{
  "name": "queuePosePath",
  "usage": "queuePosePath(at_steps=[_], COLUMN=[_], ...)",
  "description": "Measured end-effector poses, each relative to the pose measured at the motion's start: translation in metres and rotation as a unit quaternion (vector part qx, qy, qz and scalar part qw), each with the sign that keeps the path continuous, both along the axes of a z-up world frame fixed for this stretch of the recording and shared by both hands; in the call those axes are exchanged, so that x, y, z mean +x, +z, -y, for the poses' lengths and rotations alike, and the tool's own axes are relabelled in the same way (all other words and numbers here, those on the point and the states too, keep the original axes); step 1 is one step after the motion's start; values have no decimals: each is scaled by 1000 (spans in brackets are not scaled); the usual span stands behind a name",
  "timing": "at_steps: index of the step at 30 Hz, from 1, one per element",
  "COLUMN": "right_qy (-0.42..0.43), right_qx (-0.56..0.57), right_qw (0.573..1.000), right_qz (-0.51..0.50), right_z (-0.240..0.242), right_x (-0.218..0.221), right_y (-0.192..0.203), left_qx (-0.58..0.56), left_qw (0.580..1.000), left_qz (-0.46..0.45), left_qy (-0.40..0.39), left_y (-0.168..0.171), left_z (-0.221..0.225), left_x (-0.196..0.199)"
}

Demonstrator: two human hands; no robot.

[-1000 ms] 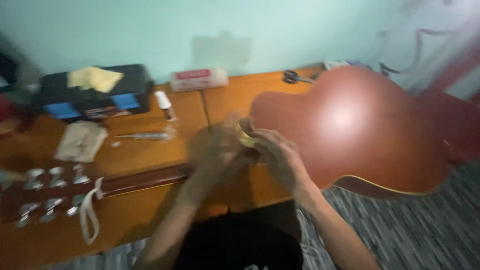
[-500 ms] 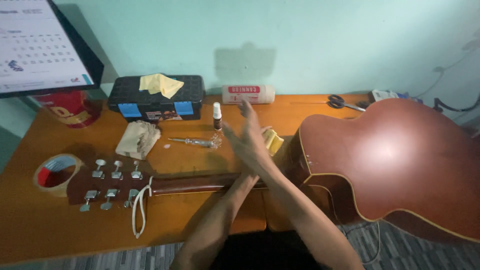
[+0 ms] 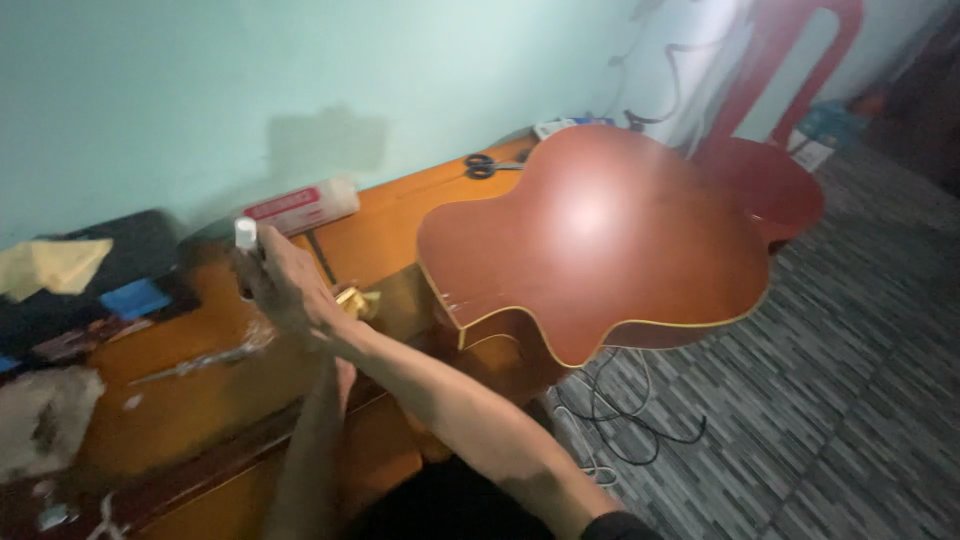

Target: Cleaning the body and neck of an acoustic guitar using a spray cleaner and a microfiber cloth on a workbench.

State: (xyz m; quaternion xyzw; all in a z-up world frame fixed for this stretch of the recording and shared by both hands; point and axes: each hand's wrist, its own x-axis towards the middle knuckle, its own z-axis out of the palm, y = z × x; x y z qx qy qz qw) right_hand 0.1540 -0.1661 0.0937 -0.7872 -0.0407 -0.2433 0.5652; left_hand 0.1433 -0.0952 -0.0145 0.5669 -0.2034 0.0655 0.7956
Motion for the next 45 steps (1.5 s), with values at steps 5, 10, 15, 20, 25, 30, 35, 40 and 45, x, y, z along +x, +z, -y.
queuePosePath(at_steps=[5,10,15,20,25,30,35,40,45], right_qy=[-28,-69,-55,-50,-32,-33,31,178,317], right_qx=[160,-24,-102,-68,-72,38,164,400,541], right_qw=[984,986,989,995,993,992,986,899,778], right_qz=[-70,150,91,56,89,115,-14,-11,28], right_z=[57,85,91,92,91,95,101,106,139], right_x=[-77,-140,-156,-160,-160,-133,-150,-199,-224], right_y=[2,-12,-24,-27,-20,-67,-29,14,17], left_qx=[-25,-39,168,156,88,29,18,-159,-190], left_qw=[996,989,971,971,974,969,978,964,952], left_qz=[-78,-138,143,134,124,-11,-120,-165,-212], left_qy=[-17,-32,-87,-119,-168,-247,-170,-135,-109], left_y=[-18,-12,90,109,101,96,84,42,34], left_z=[18,49,54,51,44,48,52,52,55], left_x=[17,13,-62,-75,-66,-71,-67,-18,-18])
